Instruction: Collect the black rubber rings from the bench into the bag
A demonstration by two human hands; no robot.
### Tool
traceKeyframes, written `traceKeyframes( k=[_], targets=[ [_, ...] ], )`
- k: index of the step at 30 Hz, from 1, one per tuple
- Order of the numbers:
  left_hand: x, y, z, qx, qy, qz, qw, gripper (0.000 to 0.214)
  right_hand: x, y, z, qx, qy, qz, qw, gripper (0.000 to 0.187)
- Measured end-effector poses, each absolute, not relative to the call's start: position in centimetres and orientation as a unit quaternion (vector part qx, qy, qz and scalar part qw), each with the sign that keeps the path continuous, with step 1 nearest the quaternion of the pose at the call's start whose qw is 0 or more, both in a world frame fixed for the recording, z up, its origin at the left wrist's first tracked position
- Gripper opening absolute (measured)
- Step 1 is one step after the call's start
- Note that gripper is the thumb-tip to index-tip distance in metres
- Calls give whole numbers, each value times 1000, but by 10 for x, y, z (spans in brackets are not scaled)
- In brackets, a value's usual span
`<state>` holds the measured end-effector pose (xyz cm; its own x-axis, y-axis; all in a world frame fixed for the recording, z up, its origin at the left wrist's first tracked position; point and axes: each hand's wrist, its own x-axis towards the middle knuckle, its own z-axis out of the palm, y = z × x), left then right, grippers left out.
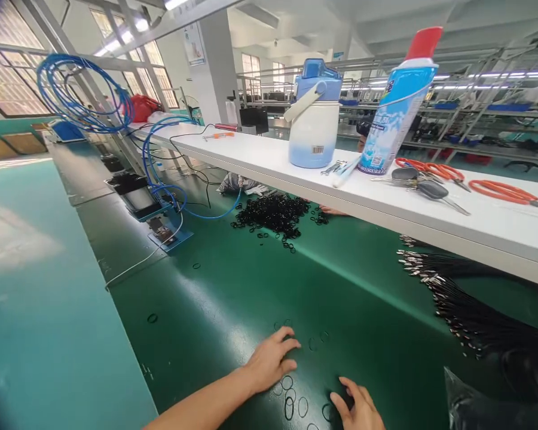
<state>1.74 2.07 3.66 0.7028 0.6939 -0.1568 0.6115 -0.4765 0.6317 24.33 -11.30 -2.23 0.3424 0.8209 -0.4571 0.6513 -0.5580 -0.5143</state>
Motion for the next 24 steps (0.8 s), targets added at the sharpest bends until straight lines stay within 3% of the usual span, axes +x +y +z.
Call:
traceKeyframes(
  k=[5,8,10,12,19,24],
  targets=[
    [17,50,18,837,443,99,305,55,234,-64,2,-816,-524,221,103,47],
    [22,49,5,835,438,103,317,34,221,-32,2,-803,-554,199,92,47],
    [26,43,0,834,429,107,331,14,211,-18,0,-790,-569,209,95,41],
    [29,37,-3,830,425,107,346,8,199,-12,-1,-773,-587,222,95,32],
    [25,1,5,823,357,88,434,9,174,-56,10,-738,-611,280,65,40],
    [7,-21,22,812,319,59,485,28,180,-107,23,-715,-600,351,67,44]
  ],
)
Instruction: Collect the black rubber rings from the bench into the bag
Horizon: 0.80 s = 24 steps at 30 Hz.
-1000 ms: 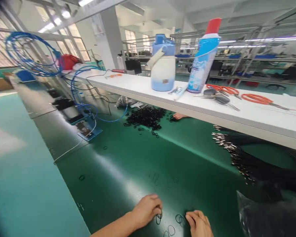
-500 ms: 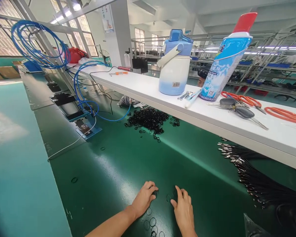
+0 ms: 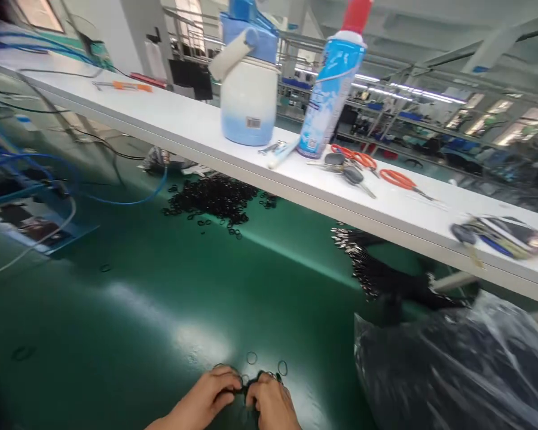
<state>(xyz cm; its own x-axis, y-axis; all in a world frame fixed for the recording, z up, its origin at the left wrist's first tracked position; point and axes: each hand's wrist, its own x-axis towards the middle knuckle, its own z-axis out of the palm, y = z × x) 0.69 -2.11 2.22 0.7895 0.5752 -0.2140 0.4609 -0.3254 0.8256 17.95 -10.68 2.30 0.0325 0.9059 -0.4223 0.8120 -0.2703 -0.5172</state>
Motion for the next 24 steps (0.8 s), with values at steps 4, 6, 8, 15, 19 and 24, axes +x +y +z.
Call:
traceKeyframes(
  k=[4,6,8,15,19,24],
  targets=[
    [-2,-4,31,804,339,68,484,20,203,-111,39,-755,-561,319,115,45],
    [-1,10,29,798,372,73,468,19,215,-104,42,-793,-525,280,131,43],
    [3,18,25,793,401,75,453,25,222,-96,40,-825,-489,251,135,42],
    [34,-13,15,804,358,48,471,42,180,-99,17,-789,-527,285,134,40],
    [20,-25,25,805,315,21,503,27,175,-121,18,-755,-547,331,148,33],
    [-18,-13,19,794,363,35,486,24,189,-117,29,-774,-525,303,183,44]
  ],
)
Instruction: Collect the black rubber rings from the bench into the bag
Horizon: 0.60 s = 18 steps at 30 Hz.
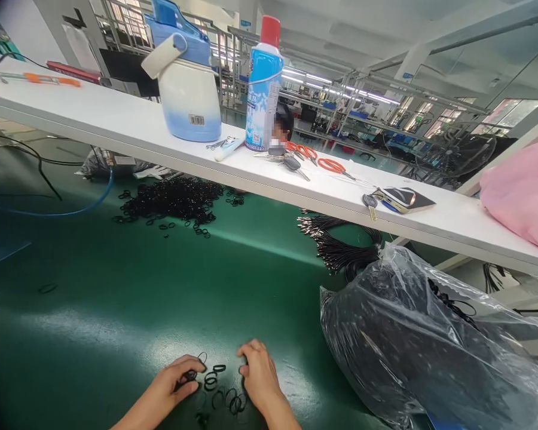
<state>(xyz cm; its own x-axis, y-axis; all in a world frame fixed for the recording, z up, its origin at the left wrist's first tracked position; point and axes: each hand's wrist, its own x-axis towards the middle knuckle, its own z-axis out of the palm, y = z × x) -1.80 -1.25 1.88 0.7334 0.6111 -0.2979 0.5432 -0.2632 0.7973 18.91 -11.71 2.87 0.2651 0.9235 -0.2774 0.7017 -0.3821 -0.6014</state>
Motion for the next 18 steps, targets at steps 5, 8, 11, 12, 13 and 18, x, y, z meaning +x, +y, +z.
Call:
traceKeyframes(
  k=[5,8,11,12,13,18],
  targets=[
    [-17,-5,1,809,398,79,425,44,163,-92,23,-756,-554,305,167,51],
    [-6,-6,-3,816,392,76,418,39,150,-98,16,-741,-567,331,139,41],
    [0,-15,1,822,356,53,442,25,152,-115,14,-746,-557,339,137,30],
    [1,-18,4,822,349,47,447,23,156,-119,14,-752,-550,334,143,29],
    [1,-21,6,822,348,43,449,23,159,-123,15,-759,-541,329,149,29],
    [-6,-26,15,825,356,19,440,22,175,-138,25,-791,-503,300,178,28]
  ],
)
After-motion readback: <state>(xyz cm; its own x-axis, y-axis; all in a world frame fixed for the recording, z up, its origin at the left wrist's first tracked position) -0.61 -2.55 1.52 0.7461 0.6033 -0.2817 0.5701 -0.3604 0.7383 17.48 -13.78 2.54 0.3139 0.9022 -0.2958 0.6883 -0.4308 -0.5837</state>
